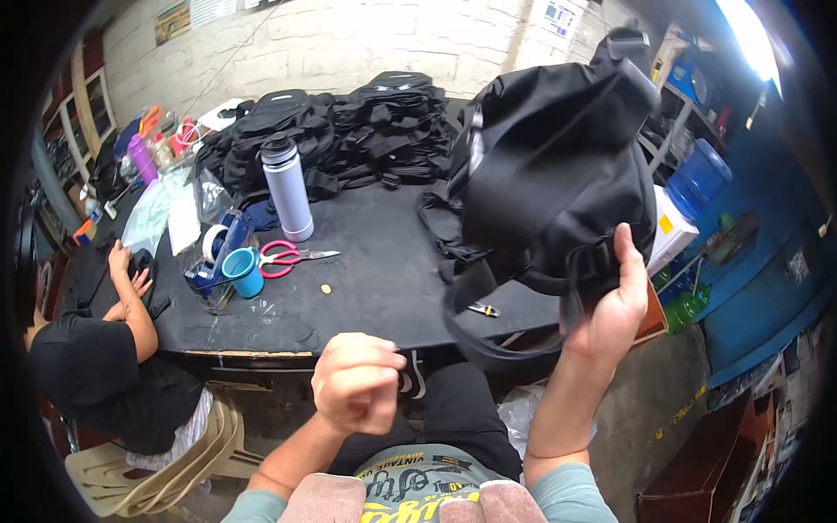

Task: Trim excess threads from black fabric shoulder bags using snips.

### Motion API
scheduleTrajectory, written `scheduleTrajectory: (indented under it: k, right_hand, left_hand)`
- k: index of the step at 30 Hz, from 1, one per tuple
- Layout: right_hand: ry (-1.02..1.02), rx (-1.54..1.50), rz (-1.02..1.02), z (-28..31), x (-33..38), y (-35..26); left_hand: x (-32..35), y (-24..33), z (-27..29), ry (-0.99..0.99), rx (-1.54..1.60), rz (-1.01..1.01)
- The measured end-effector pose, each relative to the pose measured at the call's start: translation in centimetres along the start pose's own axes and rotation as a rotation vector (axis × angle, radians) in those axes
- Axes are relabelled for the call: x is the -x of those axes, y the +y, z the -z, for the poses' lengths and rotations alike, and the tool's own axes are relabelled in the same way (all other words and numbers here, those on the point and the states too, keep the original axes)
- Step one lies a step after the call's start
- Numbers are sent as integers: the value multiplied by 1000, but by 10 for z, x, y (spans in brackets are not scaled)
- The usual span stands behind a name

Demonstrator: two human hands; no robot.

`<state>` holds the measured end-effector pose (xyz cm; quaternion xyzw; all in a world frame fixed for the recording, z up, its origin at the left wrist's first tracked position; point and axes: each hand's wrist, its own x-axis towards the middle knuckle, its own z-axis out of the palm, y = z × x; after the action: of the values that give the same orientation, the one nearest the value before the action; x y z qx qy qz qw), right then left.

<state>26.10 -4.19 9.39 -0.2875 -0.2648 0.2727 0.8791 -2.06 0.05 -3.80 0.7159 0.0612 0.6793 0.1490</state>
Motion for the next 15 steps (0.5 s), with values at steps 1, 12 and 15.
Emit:
scheduleTrajectory:
  k: [1,12,15]
  right_hand:
    - [-39,-24,-36,-8,-3,5]
    - [-294,892,1019,-194,-227,105]
    - [-364,885,1651,-254,-322,149]
  left_hand:
    - [19,-14,6,60,-54,60]
    - [121,-104,78,-82,-766,594]
    - [112,-109,66,-145,-814,655]
